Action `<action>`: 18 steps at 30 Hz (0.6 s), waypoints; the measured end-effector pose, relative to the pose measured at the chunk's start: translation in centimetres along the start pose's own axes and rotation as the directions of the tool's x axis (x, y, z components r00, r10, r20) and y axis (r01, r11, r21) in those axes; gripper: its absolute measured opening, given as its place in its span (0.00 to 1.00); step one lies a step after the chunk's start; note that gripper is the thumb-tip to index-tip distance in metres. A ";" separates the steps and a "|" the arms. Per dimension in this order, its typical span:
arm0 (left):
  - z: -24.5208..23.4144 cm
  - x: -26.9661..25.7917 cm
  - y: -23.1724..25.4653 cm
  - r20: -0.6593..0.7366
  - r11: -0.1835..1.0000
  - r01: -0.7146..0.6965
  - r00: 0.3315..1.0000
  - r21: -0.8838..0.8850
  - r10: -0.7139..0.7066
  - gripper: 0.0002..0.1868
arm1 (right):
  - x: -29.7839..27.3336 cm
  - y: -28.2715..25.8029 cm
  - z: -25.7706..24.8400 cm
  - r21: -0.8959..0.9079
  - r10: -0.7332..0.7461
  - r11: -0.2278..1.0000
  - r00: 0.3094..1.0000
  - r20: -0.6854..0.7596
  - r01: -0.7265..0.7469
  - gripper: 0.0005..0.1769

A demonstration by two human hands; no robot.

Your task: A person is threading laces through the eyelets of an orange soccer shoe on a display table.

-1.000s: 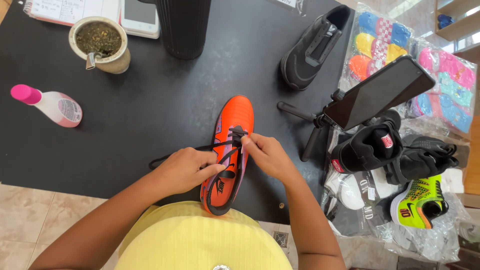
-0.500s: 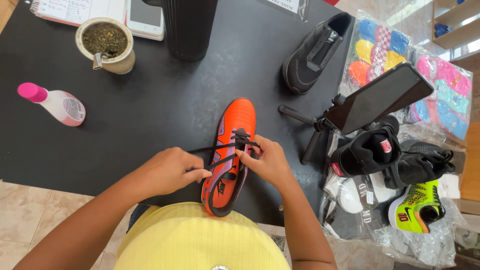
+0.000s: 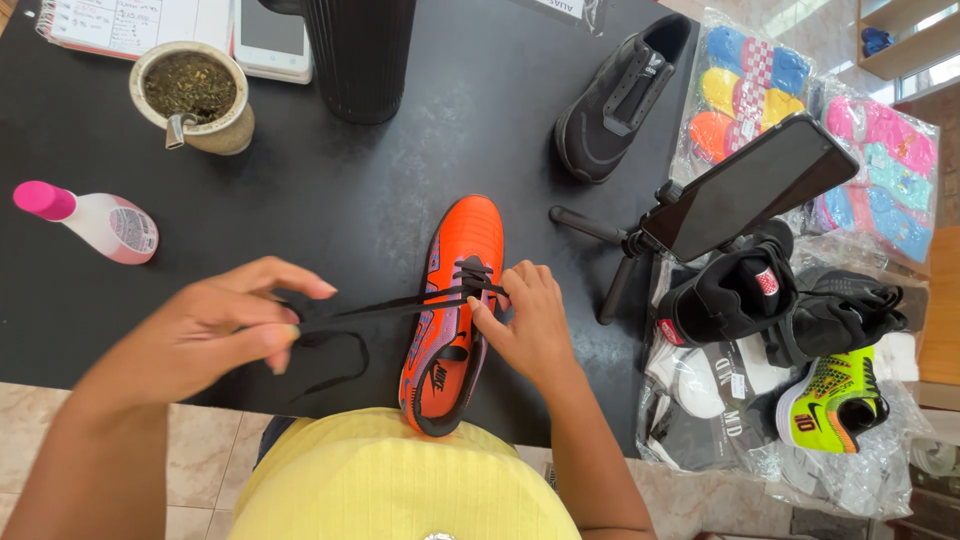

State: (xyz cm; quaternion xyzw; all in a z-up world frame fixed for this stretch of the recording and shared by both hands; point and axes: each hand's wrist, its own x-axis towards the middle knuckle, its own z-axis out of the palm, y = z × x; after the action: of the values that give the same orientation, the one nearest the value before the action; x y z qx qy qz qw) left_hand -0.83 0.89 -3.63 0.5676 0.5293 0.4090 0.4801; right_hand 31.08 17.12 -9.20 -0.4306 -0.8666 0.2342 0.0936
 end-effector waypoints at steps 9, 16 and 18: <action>-2.0 -3.2 -1.5 -0.104 0.986 -0.020 0.995 -0.164 0.003 0.23 | -0.2 -0.3 1.0 0.268 0.112 0.960 0.990 -0.088 -0.084 0.14; -2.9 -5.2 -3.2 -0.233 0.928 -0.188 0.966 -0.321 0.115 0.23 | -0.4 -0.2 1.4 0.386 0.176 0.913 0.981 -0.083 -0.131 0.11; -3.3 -5.9 -3.8 -0.264 0.895 -0.254 0.951 -0.366 0.161 0.23 | -0.5 -0.5 1.1 0.414 0.199 0.897 0.977 -0.072 -0.152 0.11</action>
State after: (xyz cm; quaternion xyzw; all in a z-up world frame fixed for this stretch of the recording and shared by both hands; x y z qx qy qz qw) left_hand -5.46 -4.69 -6.37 0.4617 0.4229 0.6188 0.4744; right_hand 30.63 16.10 -9.95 -0.4907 -0.7499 0.3918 0.2082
